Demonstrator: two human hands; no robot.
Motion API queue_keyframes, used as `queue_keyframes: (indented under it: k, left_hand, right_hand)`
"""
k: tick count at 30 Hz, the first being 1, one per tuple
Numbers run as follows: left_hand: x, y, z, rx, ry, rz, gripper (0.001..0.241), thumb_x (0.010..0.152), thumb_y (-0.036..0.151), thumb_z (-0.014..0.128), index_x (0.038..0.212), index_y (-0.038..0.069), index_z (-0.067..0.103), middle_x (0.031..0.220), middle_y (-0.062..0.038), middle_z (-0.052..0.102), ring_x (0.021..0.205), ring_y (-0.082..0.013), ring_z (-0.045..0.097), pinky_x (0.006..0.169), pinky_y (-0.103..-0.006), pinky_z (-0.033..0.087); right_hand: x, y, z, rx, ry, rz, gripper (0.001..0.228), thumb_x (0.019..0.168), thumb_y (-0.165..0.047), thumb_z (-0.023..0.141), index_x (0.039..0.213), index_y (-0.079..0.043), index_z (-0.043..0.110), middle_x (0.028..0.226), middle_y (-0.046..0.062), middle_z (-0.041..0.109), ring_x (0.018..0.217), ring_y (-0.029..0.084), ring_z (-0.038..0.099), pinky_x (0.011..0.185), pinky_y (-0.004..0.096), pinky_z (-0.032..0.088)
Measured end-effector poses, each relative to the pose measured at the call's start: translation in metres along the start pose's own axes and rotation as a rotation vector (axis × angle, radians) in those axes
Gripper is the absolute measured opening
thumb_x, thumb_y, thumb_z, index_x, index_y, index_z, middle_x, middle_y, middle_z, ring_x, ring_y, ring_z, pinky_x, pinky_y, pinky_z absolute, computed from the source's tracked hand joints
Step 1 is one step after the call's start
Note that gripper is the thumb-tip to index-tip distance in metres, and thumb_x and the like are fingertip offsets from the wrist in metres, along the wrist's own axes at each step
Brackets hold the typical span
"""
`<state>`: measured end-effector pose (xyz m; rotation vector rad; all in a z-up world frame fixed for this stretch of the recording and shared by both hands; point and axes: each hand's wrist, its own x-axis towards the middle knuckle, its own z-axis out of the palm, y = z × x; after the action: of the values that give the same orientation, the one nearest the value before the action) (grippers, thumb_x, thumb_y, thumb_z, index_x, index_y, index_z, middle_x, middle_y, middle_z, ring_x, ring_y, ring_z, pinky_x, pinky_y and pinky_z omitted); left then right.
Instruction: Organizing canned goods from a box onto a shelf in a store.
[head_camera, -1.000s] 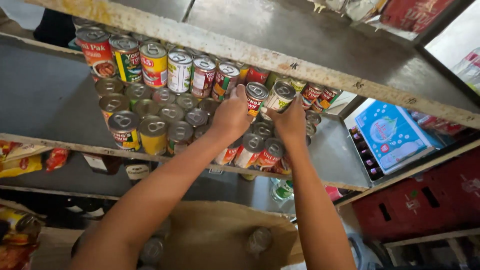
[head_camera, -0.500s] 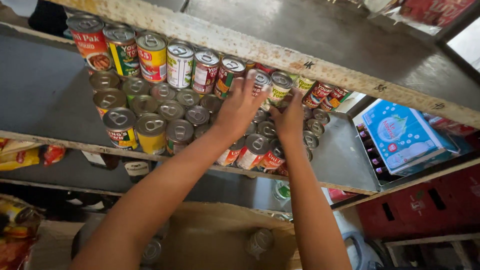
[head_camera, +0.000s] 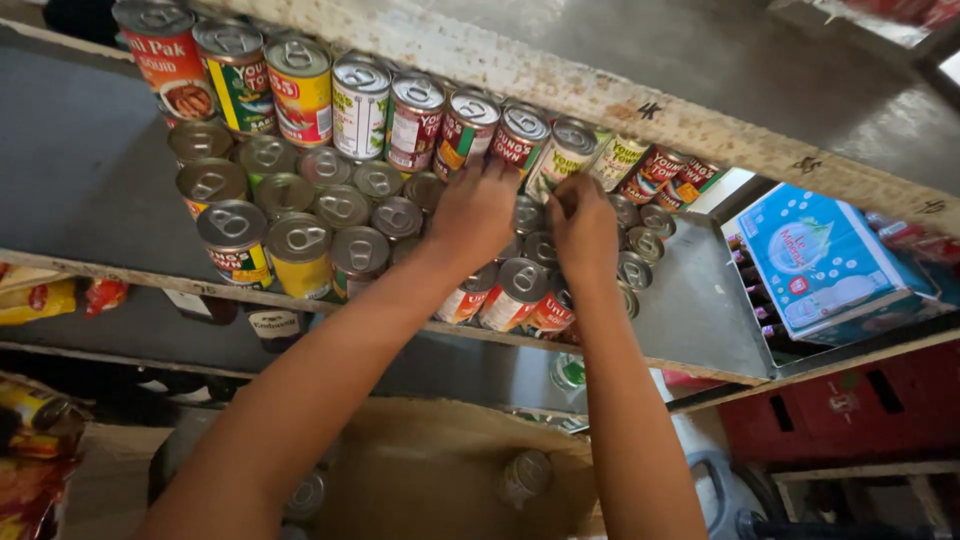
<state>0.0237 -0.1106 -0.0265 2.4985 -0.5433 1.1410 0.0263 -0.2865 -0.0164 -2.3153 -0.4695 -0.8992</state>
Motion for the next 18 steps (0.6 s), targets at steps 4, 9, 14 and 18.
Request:
queue_keyframes:
  k: [4,9,14,18]
  left_hand:
    - [-0.002,-0.004,0.000,-0.093,0.037,-0.032,0.029,0.081,0.002,0.062,0.110,0.000,0.066,0.116,-0.019,0.067,0.113,-0.0386,0.062,0.091,-0.0472,0.053]
    - [-0.003,-0.003,-0.005,-0.299,-0.019,0.088,0.028,0.076,-0.004,0.062,0.103,0.005,0.067,0.112,-0.013,0.068,0.113,-0.0379,0.063,0.094,-0.0482,0.054]
    - [-0.001,-0.001,-0.002,-0.189,-0.046,-0.018,0.032,0.072,-0.001,0.065,0.104,0.000,0.067,0.109,-0.018,0.068,0.110,-0.0404,0.061,0.091,-0.0509,0.053]
    - [-0.003,-0.006,0.012,-0.128,0.033,-0.031,0.033,0.077,0.001,0.062,0.110,-0.004,0.067,0.111,-0.020,0.068,0.114,-0.0388,0.059,0.090,-0.0504,0.053]
  right_hand:
    - [-0.002,-0.001,-0.001,0.033,-0.002,-0.039,0.016,0.088,-0.003,0.074,0.099,0.000,0.062,0.094,0.020,0.069,0.081,0.037,0.071,0.072,0.044,0.055]
    - [0.002,-0.006,-0.002,-0.093,0.056,0.013,0.015,0.090,-0.002,0.073,0.099,-0.001,0.062,0.093,0.021,0.069,0.081,0.040,0.068,0.069,0.047,0.052]
    - [0.001,-0.004,0.000,0.005,0.045,0.004,0.018,0.088,-0.001,0.072,0.098,0.000,0.056,0.092,0.020,0.067,0.081,0.039,0.068,0.072,0.046,0.053]
    - [-0.001,-0.004,-0.001,0.062,0.015,0.021,0.019,0.088,-0.001,0.070,0.100,0.000,0.055,0.091,0.020,0.067,0.082,0.038,0.068,0.072,0.046,0.053]
